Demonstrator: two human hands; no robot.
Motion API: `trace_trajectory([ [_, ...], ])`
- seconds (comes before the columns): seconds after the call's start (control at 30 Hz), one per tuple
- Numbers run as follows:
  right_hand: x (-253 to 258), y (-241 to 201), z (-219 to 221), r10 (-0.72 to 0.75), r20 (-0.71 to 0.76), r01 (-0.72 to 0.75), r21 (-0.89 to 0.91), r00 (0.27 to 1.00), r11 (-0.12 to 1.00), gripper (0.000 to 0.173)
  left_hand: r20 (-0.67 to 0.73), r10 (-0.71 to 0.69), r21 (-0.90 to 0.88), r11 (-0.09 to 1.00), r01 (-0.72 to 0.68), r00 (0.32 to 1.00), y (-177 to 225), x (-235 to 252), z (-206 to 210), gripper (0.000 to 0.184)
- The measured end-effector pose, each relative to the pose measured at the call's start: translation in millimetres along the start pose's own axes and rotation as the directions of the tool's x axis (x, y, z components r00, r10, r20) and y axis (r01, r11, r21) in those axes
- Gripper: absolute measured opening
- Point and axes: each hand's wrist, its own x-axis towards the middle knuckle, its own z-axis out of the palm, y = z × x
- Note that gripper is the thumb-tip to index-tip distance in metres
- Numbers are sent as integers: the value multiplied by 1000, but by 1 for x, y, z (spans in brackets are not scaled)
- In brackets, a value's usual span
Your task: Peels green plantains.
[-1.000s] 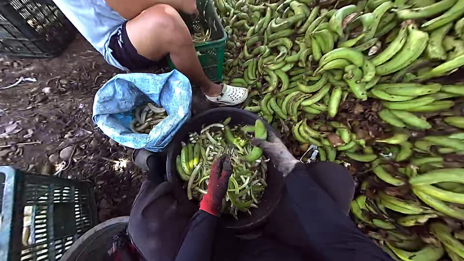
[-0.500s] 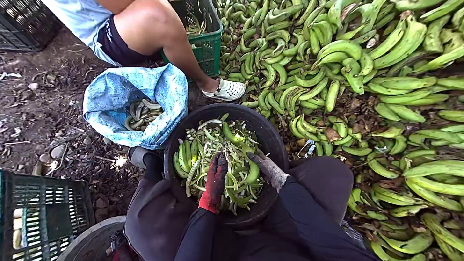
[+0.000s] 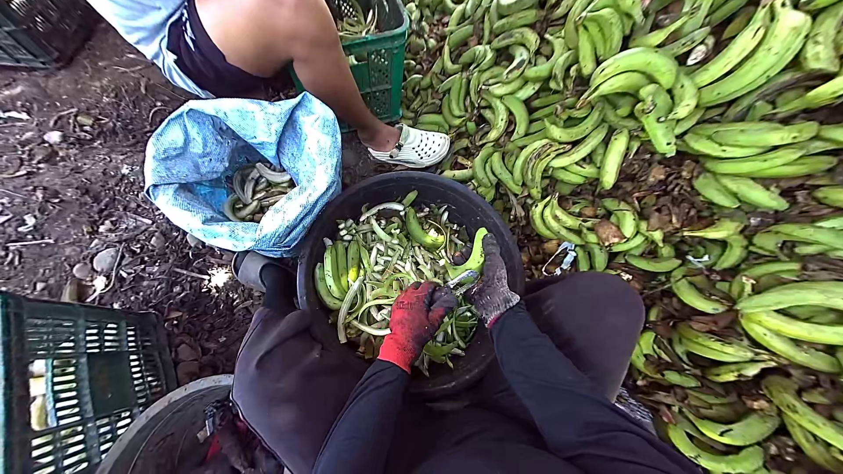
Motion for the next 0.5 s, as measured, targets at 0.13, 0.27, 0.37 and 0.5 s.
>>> trace_trajectory([
  [0.13, 10, 11, -7, 6, 31, -8, 42, 999, 999, 51, 45, -2, 13, 1000, 1, 999, 6, 2, -1, 45],
  [0.27, 13, 18, -14, -23, 141, 19, 28, 990, 999, 52, 32, 42, 55, 998, -43, 999, 5, 5, -1, 50],
  [0.37, 11, 19, -19, 28, 170, -24, -21, 985, 999, 57, 56, 75, 110, 991, -81, 996, 3, 8, -3, 55],
  [0.5, 4, 20, -22, 97, 173, -103, 26, 980, 994, 54, 49, 108, 51, 993, -111, 993, -10, 13, -4, 54],
])
